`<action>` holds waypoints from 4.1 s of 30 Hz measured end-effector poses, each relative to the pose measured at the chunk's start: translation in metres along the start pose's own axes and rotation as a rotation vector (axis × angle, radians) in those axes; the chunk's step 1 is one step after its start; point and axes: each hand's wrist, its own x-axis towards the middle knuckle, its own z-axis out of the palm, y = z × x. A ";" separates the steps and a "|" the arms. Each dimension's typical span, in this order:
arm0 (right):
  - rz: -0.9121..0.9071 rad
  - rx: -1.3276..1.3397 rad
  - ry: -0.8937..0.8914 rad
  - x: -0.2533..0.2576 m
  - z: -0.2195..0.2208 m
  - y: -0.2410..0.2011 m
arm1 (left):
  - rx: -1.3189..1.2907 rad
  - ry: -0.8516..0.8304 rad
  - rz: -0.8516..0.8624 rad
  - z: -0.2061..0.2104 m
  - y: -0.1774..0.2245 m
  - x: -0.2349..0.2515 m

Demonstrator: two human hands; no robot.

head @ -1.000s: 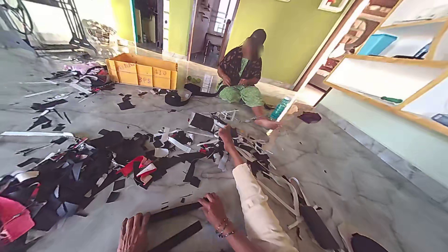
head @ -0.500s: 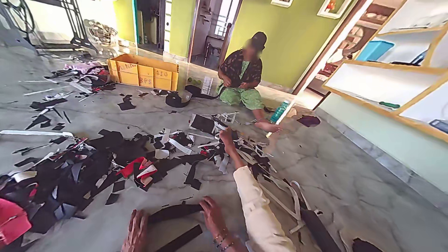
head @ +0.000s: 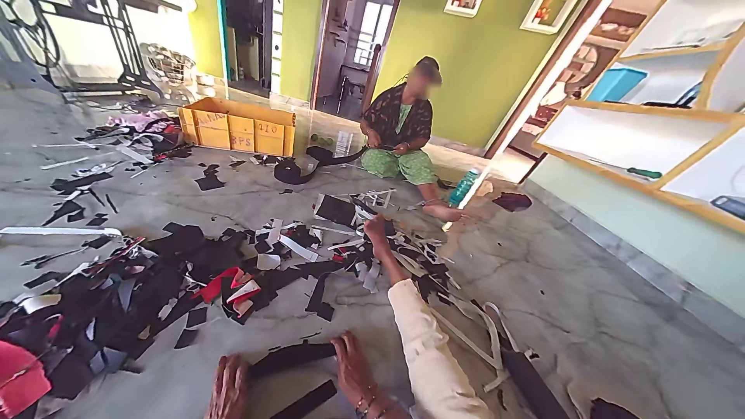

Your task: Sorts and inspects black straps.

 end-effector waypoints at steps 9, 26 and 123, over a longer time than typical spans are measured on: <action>-0.081 -0.015 0.093 -0.003 0.002 0.006 | 0.021 -0.051 -0.083 -0.008 0.005 -0.002; -0.093 0.038 -0.188 0.015 -0.030 0.020 | -0.005 -0.088 -0.080 -0.030 0.004 -0.002; -0.211 0.381 0.103 0.011 0.023 -0.066 | -0.380 0.555 0.424 -0.135 0.143 -0.004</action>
